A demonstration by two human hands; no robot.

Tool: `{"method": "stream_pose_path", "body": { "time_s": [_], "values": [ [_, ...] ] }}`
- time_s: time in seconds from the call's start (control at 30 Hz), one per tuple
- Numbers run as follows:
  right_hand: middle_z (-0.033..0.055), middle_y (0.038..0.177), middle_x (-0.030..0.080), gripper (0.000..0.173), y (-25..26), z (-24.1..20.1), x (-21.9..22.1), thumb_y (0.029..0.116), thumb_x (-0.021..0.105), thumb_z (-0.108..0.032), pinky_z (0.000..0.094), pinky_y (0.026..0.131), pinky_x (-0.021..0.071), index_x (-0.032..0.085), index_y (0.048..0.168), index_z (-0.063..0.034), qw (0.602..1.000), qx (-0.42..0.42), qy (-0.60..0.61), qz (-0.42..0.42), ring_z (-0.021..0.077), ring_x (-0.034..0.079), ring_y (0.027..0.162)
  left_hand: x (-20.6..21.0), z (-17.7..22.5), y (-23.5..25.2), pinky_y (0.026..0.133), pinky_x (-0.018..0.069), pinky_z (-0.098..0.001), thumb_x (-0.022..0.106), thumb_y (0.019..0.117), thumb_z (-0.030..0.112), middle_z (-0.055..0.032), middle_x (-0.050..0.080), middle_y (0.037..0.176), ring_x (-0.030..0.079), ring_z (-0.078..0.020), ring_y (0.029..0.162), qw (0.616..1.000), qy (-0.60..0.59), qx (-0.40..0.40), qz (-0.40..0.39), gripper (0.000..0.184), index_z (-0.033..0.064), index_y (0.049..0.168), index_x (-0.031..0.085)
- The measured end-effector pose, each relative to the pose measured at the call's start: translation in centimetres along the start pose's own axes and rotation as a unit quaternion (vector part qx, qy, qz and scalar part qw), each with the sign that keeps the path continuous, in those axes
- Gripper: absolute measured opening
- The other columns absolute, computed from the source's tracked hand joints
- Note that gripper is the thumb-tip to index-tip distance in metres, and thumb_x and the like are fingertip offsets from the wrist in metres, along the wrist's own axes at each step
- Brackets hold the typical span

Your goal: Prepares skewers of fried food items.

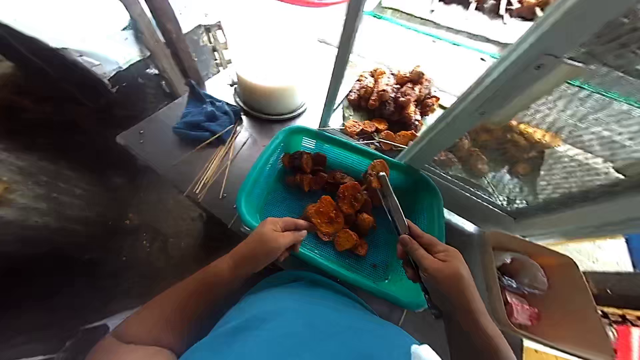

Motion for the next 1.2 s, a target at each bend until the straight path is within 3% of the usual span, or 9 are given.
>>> {"method": "stream_pose_path", "body": {
  "time_s": [0.33,0.5,0.6,0.7,0.77,0.8,1.03,1.1,1.2],
  "values": [
    [-0.0029,0.088,0.070,0.047,0.3,-1.2,3.4,0.1079,0.045,-0.027,0.0172,0.056,0.0548,0.050,0.146,-0.0002,0.985,-0.036,0.101,-0.134,0.0047,0.062,0.062,-4.6,-0.7,-2.6,0.047,0.0389,-0.0141,0.052,0.1037,0.011,0.0044,0.064,0.075,0.046,0.0011,0.050,0.989,-0.050,0.088,0.112,0.025,0.0029,0.120,0.069],
    [0.0020,0.099,0.071,0.059,0.7,1.8,0.1,0.1018,0.053,-0.036,0.0212,0.066,0.0528,0.048,0.153,-0.0081,0.979,0.000,-0.181,-0.092,0.0030,0.063,0.073,-12.9,-3.2,-6.3,0.045,0.0379,-0.0157,0.050,0.1063,0.012,0.0014,0.062,0.076,0.045,-0.0015,0.050,0.945,-0.044,0.078,0.314,0.028,0.0041,0.128,0.065],
    [0.0005,0.094,0.070,0.057,0.1,3.2,-1.3,0.1027,0.052,-0.036,0.0209,0.063,0.0526,0.049,0.152,-0.0075,0.978,0.018,-0.196,-0.070,0.0032,0.063,0.070,-14.7,-4.0,-7.4,0.043,0.0367,-0.0148,0.052,0.1070,0.013,-0.0007,0.065,0.083,0.044,-0.0012,0.048,0.936,-0.013,0.031,0.351,0.027,0.0048,0.129,0.065],
    [-0.0040,0.090,0.069,0.057,-0.5,2.5,-1.8,0.1034,0.051,-0.034,0.0152,0.061,0.0527,0.048,0.151,-0.0026,0.988,-0.016,-0.148,-0.047,-0.0009,0.063,0.069,-14.8,-2.0,-6.4,0.053,0.0440,-0.0229,0.056,0.1060,0.017,-0.0039,0.068,0.098,0.050,-0.0051,0.058,0.926,0.186,0.029,0.326,0.025,0.0055,0.124,0.069],
    [-0.0038,0.093,0.069,0.059,-0.7,1.7,-1.9,0.1031,0.051,-0.036,0.0137,0.063,0.0519,0.046,0.152,-0.0024,0.986,-0.038,-0.154,-0.043,-0.0025,0.062,0.071,-14.0,0.8,-4.9,0.088,0.0532,-0.0483,0.054,0.1064,0.018,-0.0149,0.069,0.117,0.067,-0.0242,0.099,0.896,0.360,0.022,0.260,0.027,0.0052,0.123,0.072],
    [-0.0037,0.094,0.070,0.062,-0.8,1.4,-2.0,0.1025,0.051,-0.039,0.0138,0.063,0.0516,0.046,0.152,-0.0031,0.984,-0.046,-0.165,-0.043,-0.0028,0.062,0.071,-13.4,2.1,-4.1,0.096,0.0492,-0.0577,0.053,0.1066,0.018,-0.0183,0.069,0.118,0.065,-0.0322,0.110,0.877,0.427,0.014,0.219,0.027,0.0059,0.121,0.073],
    [-0.0026,0.098,0.071,0.067,-1.4,1.5,-2.1,0.1005,0.051,-0.049,0.0146,0.065,0.0508,0.047,0.154,-0.0086,0.976,-0.067,-0.196,-0.070,-0.0031,0.061,0.073,-8.9,3.8,0.6,0.083,0.0533,-0.0608,0.055,0.1014,0.017,-0.0115,0.071,0.111,0.067,-0.0350,0.107,0.704,0.701,-0.116,0.030,0.023,0.0166,0.116,0.073],
    [-0.0015,0.100,0.071,0.068,-1.5,1.8,-2.2,0.1001,0.051,-0.049,0.0150,0.065,0.0513,0.046,0.154,-0.0079,0.976,-0.070,-0.195,-0.071,-0.0025,0.062,0.074,-9.2,3.9,0.8,0.086,0.0527,-0.0615,0.053,0.1044,0.023,-0.0127,0.071,0.112,0.068,-0.0358,0.108,0.704,0.699,-0.121,0.021,0.026,0.0161,0.121,0.071],
    [0.0006,0.103,0.072,0.069,-1.8,2.5,-2.9,0.1010,0.052,-0.050,0.0154,0.065,0.0526,0.046,0.154,-0.0067,0.978,-0.081,-0.184,-0.061,-0.0022,0.063,0.074,-12.6,5.9,0.1,0.094,0.0473,-0.0680,0.049,0.1082,0.025,-0.0195,0.071,0.115,0.066,-0.0412,0.111,0.776,0.616,-0.105,0.087,0.031,0.0132,0.129,0.069]
  ]
}}
Point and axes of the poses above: each hand's wrist, its own y-axis towards the middle knuckle, its own x-axis out of the palm, z = x × y, the point moved 8 cm from there along y, towards the middle knuckle
